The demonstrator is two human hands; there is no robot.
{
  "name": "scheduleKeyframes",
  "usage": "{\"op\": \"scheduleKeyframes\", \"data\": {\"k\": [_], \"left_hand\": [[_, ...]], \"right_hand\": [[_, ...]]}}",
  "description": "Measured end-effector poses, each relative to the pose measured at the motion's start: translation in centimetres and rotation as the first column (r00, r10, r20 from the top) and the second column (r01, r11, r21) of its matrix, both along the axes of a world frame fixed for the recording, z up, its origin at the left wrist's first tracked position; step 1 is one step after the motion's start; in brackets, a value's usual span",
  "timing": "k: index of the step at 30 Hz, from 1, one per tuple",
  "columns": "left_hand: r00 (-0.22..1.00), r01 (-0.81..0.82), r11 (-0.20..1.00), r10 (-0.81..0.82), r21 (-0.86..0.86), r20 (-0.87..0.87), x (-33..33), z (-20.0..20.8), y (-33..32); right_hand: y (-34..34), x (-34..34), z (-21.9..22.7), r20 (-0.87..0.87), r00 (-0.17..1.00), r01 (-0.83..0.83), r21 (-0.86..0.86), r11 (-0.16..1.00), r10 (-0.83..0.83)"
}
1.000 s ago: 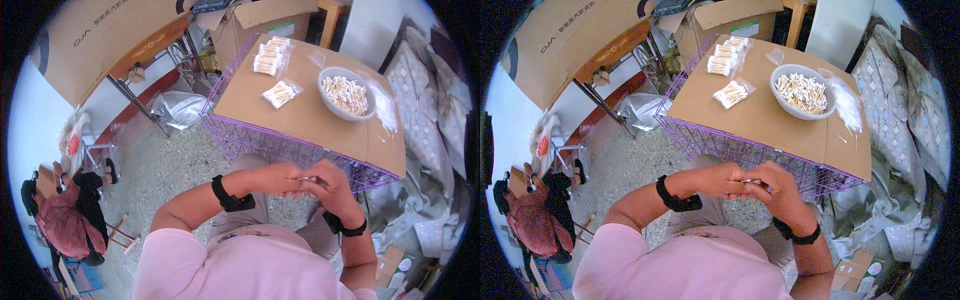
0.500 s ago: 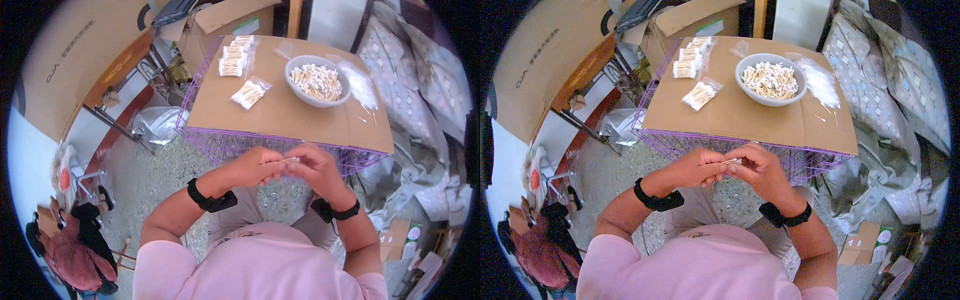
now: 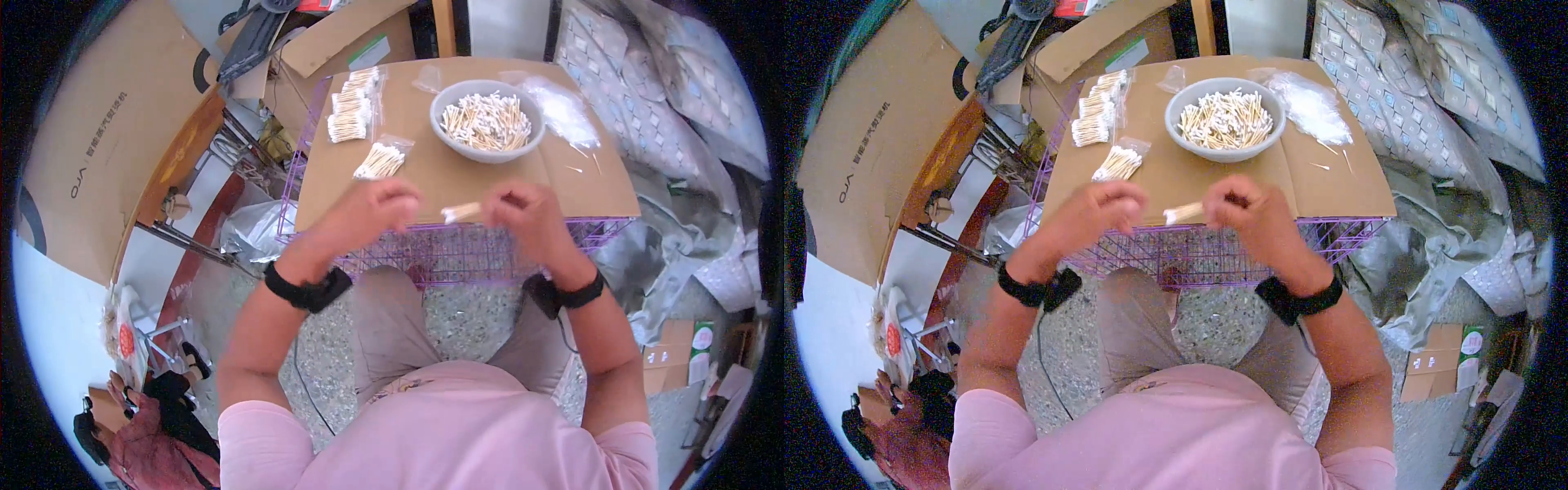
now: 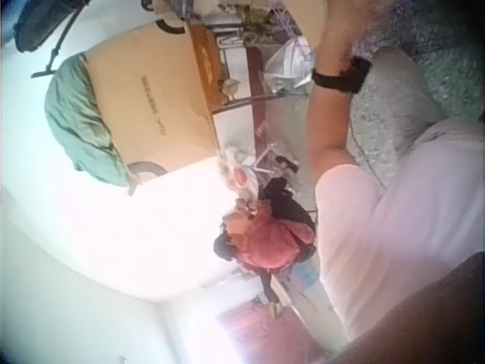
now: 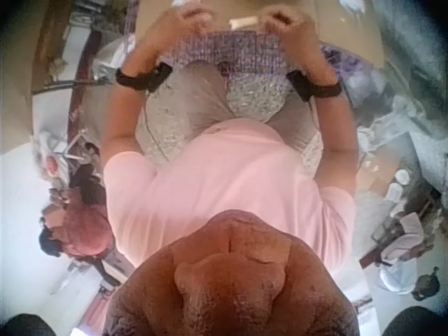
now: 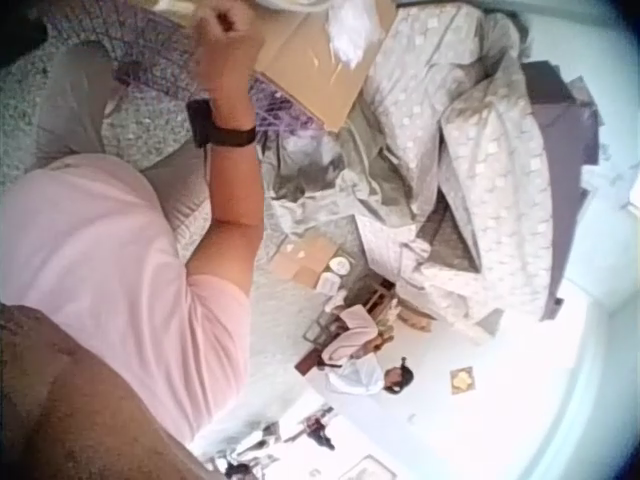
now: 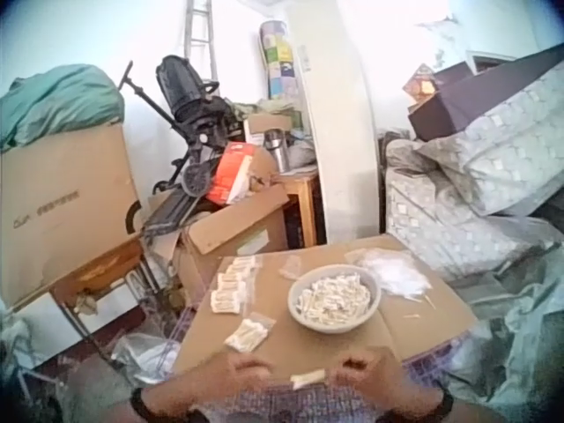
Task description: The recorder is counting cotton swabs and placing them into small plastic bags.
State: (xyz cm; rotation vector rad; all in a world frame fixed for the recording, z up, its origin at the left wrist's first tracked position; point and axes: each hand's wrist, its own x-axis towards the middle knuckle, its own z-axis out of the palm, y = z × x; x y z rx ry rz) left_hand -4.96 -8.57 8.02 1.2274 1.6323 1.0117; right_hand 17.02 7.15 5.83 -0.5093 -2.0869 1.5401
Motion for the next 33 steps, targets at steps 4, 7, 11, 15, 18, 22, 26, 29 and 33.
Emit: {"op": "scheduleKeyframes", "data": {"k": [4,7,11,15,18,22,26,29,33], "left_hand": [[0.792,-0.079,0.989,0.138,0.125,-0.595,-5.6,0.1,2.2],[0.572,-0.091,0.983,0.185,0.162,-0.799,-9.6,-3.3,3.0],[0.655,-0.058,0.996,0.086,0.064,-0.750,-8.5,-3.5,3.7],[0.778,0.052,0.997,-0.078,-0.060,-0.624,-4.9,-0.7,4.2],[0.717,0.090,0.995,-0.096,-0.045,-0.691,-5.0,-0.3,4.6],[0.625,0.214,0.977,-0.122,0.019,-0.771,-4.1,1.2,7.3],[0.433,0.389,0.921,-0.184,-0.002,-0.882,-4.4,0.0,9.3],[0.443,0.362,0.932,-0.181,-0.009,-0.878,-4.6,-0.6,10.0],[0.418,0.379,0.920,-0.267,-0.100,-0.868,-4.8,-0.6,11.0]], "right_hand": [[3.8,-0.8,-0.5,-0.153,0.987,0.038,-0.052,0.998,-0.045],[5.1,-1.7,-2.0,-0.247,0.969,-0.038,-0.098,0.994,0.012],[5.1,-1.8,-4.2,-0.168,0.985,-0.052,-0.138,0.989,0.028],[4.8,-1.0,-4.6,-0.151,0.989,-0.035,-0.204,0.978,0.004],[4.9,-1.3,-5.0,-0.202,0.979,-0.044,-0.249,0.968,-0.007],[5.0,-1.1,-5.7,-0.214,0.977,-0.044,-0.231,0.972,-0.007],[4.8,-1.1,-5.5,-0.253,0.967,-0.078,-0.260,0.962,0.010],[5.0,-1.1,-5.7,-0.272,0.962,-0.096,-0.250,0.963,0.025],[5.1,-1.1,-6.0,-0.274,0.961,-0.090,-0.249,0.964,0.019]]}}
